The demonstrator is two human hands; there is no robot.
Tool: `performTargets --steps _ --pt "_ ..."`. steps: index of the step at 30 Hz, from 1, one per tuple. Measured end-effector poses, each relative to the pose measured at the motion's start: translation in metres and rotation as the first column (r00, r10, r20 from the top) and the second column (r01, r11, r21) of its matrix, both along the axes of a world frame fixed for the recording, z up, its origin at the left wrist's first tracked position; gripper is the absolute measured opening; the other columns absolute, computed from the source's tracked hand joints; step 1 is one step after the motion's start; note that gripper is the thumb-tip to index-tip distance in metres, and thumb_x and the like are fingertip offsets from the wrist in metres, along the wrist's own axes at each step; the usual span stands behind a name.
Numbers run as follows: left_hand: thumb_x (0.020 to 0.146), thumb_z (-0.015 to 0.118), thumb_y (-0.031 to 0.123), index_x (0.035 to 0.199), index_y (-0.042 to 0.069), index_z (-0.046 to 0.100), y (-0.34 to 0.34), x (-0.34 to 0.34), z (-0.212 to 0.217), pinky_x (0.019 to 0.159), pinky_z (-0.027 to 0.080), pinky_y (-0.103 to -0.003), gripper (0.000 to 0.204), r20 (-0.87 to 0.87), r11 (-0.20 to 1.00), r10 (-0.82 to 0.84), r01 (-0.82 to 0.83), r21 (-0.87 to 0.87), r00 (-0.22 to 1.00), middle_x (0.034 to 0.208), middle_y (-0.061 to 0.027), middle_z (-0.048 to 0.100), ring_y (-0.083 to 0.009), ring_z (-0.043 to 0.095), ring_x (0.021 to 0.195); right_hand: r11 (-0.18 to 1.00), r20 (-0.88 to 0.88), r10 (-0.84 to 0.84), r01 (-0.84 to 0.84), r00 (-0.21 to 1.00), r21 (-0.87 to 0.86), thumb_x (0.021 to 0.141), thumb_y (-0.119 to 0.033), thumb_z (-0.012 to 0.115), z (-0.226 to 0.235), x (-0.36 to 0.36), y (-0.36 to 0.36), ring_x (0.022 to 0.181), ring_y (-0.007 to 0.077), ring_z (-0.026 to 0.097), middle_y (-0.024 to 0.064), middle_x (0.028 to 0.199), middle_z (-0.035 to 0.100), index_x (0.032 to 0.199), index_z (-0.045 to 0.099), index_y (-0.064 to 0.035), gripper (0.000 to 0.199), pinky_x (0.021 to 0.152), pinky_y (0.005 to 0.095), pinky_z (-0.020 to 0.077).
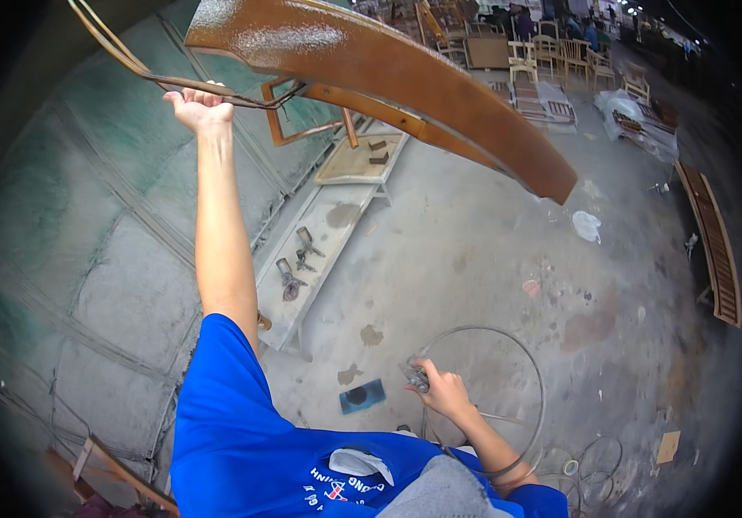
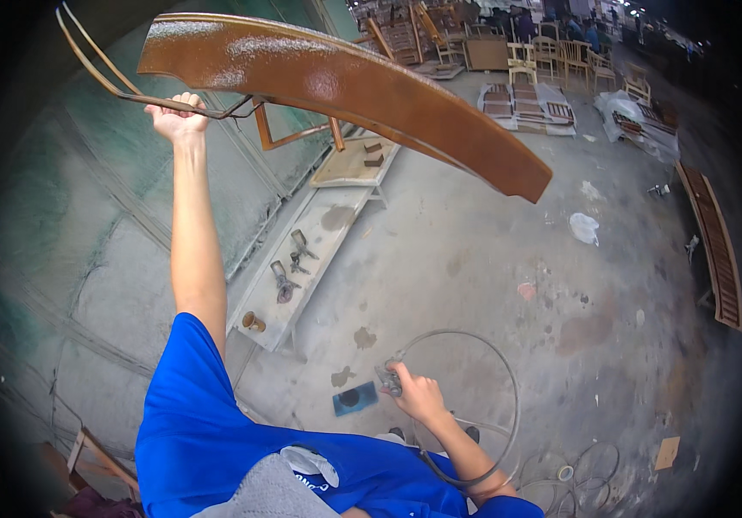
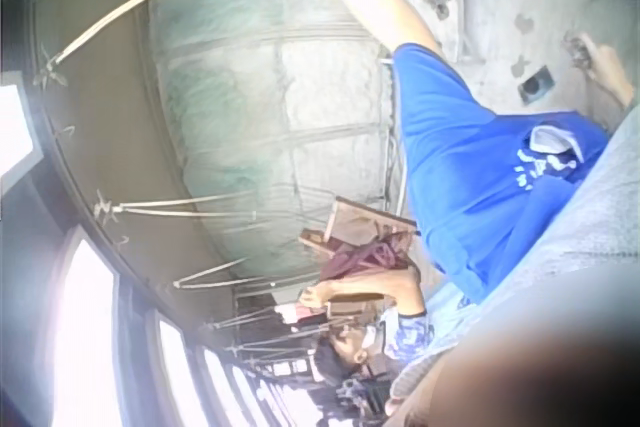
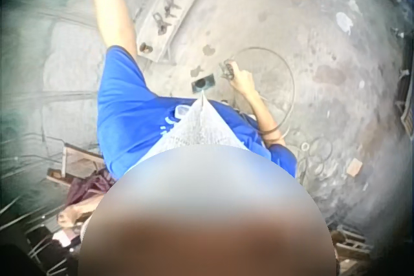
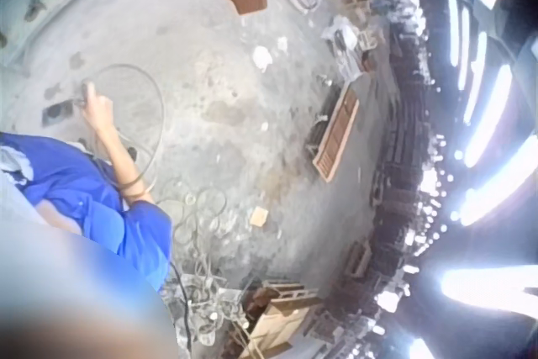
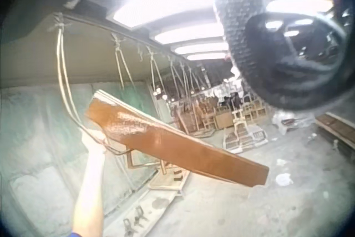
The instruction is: The person uses a spray gun to apply finish to a wooden chair frame, moving around the piece to cover multiple sides. Another person wipes a separate wooden frame with a cloth nearby. The camera wearer rotates the chair and continues spraying different sections.
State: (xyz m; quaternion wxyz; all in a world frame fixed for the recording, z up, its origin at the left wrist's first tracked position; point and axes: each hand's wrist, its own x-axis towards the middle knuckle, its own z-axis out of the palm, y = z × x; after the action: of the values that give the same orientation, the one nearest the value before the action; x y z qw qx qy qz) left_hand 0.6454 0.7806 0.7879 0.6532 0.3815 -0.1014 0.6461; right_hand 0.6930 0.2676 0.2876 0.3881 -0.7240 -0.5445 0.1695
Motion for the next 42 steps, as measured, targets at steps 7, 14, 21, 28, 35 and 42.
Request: performTargets --steps 7,14,21,28,35,42 --pt "0.111 0.027 0.070 0.062 0.018 0.024 -0.087 0.031 0.037 0.046 0.015 -0.031 0.072 0.093 0.994 0.026 -0.017 -0.104 0.995 0.053 0.0037 0.016 -0.0141 0.012 0.045 1.000 -0.011 0.020 -0.020 1.000 -0.005 0.093 -0.034 0.080 0.013 0.046 -0.046 0.096 0.0437 0.076 0.0223 0.101 0.079 0.146 0.059 -0.0169 0.059 0.082 0.0539 0.0608" --pt "0.110 0.028 0.072 0.062 0.017 0.022 -0.118 0.040 0.054 0.043 0.014 -0.030 0.073 0.130 0.992 -0.011 0.027 -0.120 0.991 0.054 0.0029 0.015 -0.0142 0.011 0.045 0.981 -0.069 0.021 -0.034 0.997 -0.193 0.099 -0.046 0.071 0.019 0.043 -0.073 0.104 0.0489 0.073 0.0267 0.110 0.077 0.157 0.050 -0.0162 0.069 0.091 0.0569 0.0584" --pt "0.107 0.035 0.075 0.062 0.018 0.026 -0.124 0.037 0.052 0.043 0.013 -0.031 0.073 0.150 0.990 -0.042 0.061 -0.124 0.988 0.053 0.0035 0.017 -0.0143 0.012 0.045 0.966 -0.039 0.086 -0.093 0.996 -0.242 0.103 -0.051 0.063 0.028 0.049 -0.076 0.106 0.0487 0.073 0.0269 0.108 0.077 0.164 0.037 -0.0191 0.074 0.092 0.0579 0.0571" --pt "0.109 0.036 0.072 0.063 0.018 0.024 -0.112 0.017 0.037 0.045 0.013 -0.032 0.072 0.094 0.990 0.086 -0.074 -0.120 0.992 0.055 0.0037 0.016 -0.0135 0.011 0.048 0.982 -0.054 0.024 -0.034 0.998 -0.186 0.102 -0.049 0.066 0.022 0.055 -0.067 0.104 0.0513 0.073 0.0286 0.105 0.077 0.160 0.043 -0.0182 0.070 0.091 0.0594 0.0571" --pt "0.110 0.037 0.070 0.067 0.018 0.027 -0.065 -0.068 0.000 0.048 0.013 -0.032 0.069 -0.044 0.964 0.265 -0.266 -0.008 0.963 0.059 0.0043 0.015 -0.0132 0.011 0.051 0.985 -0.082 0.020 -0.034 0.996 -0.170 0.098 -0.050 0.072 0.015 0.054 -0.021 0.103 0.0513 0.073 0.0283 0.103 0.077 0.146 0.058 -0.0146 0.061 0.088 0.0583 0.0584" --pt "0.112 0.039 0.065 0.068 0.018 0.030 0.005 -0.184 -0.031 0.047 0.014 -0.031 0.065 -0.159 0.897 0.442 -0.428 0.114 0.883 0.060 0.0060 0.018 -0.0104 0.014 0.051 0.969 0.140 0.209 -0.185 0.968 -0.166 0.096 -0.055 0.073 0.020 0.039 0.082 0.093 0.0466 0.076 0.0228 0.094 0.079 0.140 0.063 -0.0131 0.062 0.081 0.0551 0.0606"
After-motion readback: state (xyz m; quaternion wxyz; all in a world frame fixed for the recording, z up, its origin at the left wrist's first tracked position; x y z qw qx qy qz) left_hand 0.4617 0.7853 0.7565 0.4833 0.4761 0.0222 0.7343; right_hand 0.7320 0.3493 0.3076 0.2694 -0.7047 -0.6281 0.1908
